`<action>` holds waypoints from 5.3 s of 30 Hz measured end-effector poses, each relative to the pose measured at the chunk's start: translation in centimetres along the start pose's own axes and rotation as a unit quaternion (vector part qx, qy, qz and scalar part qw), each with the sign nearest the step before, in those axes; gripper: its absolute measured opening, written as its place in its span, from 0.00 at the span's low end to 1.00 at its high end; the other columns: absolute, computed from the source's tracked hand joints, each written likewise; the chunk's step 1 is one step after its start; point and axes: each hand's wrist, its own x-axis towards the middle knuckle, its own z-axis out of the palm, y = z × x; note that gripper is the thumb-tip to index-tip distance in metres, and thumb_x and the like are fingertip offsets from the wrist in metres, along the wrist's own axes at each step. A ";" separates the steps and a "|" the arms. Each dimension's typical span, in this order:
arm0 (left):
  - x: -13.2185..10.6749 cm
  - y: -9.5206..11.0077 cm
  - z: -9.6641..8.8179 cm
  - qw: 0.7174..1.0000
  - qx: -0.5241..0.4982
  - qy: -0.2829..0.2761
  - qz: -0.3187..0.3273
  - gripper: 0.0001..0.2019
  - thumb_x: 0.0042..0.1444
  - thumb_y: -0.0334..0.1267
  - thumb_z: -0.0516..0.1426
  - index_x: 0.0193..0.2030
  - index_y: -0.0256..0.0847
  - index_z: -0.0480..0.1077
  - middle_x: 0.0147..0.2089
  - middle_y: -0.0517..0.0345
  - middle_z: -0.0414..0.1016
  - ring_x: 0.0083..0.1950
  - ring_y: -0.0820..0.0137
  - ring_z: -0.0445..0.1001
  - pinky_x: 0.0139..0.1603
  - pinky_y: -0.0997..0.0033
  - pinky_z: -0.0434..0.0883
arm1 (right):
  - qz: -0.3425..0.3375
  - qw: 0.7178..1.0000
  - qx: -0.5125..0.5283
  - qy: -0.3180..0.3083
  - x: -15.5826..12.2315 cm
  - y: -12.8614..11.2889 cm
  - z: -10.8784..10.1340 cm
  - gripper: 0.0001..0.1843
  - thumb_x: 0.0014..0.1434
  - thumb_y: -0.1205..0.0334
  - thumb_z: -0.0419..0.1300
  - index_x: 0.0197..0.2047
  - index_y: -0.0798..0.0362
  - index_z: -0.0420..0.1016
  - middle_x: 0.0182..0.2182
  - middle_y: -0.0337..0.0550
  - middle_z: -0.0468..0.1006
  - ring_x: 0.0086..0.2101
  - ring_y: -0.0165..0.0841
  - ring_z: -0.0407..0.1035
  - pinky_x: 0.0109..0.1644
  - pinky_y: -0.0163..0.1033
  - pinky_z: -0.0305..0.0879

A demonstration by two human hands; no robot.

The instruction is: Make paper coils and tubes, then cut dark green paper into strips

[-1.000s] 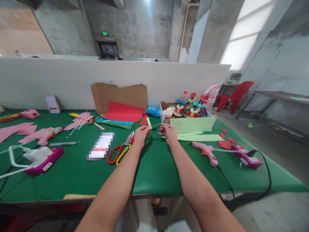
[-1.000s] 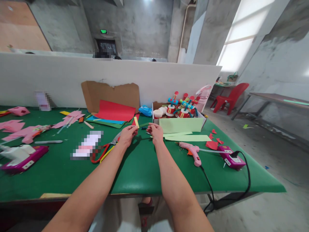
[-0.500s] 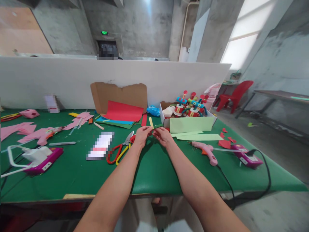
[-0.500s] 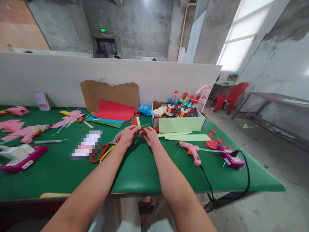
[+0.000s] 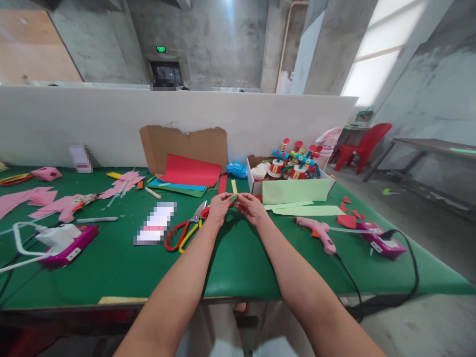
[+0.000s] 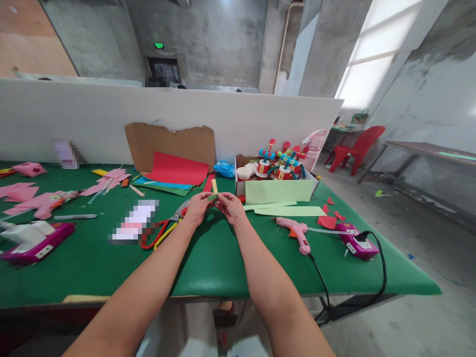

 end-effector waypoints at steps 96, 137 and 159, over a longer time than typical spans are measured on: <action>0.2 0.3 -0.5 1.000 -0.006 0.000 -0.007 0.23 0.33 0.55 0.68 0.27 0.36 0.72 0.20 0.64 0.67 0.23 0.77 0.63 0.25 0.75 0.59 | -0.079 0.994 -0.014 0.076 -0.1 0.0 1.1 0.05 0.45 0.70 0.69 0.26 0.56 0.76 0.17 0.33 0.74 0.21 0.26 0.69 0.29 0.31 0.71; 0.2 -1.3 0.0 0.999 0.022 0.021 0.013 0.18 0.33 0.48 0.68 0.24 0.37 0.71 0.18 0.65 0.66 0.21 0.78 0.62 0.23 0.75 0.58 | -0.149 0.981 -0.097 0.079 -0.1 1.1 0.7 0.09 0.38 0.61 0.68 0.24 0.53 0.73 0.19 0.32 0.72 0.23 0.27 0.66 0.32 0.36 0.68; 0.0 -0.7 0.2 0.998 -0.048 0.019 -0.043 0.20 0.28 0.46 0.71 0.25 0.36 0.71 0.21 0.63 0.69 0.22 0.78 0.65 0.26 0.75 0.63 | -0.012 0.999 0.013 0.036 -0.2 0.7 0.5 0.05 0.47 0.69 0.66 0.25 0.53 0.73 0.21 0.35 0.74 0.23 0.25 0.69 0.35 0.32 0.72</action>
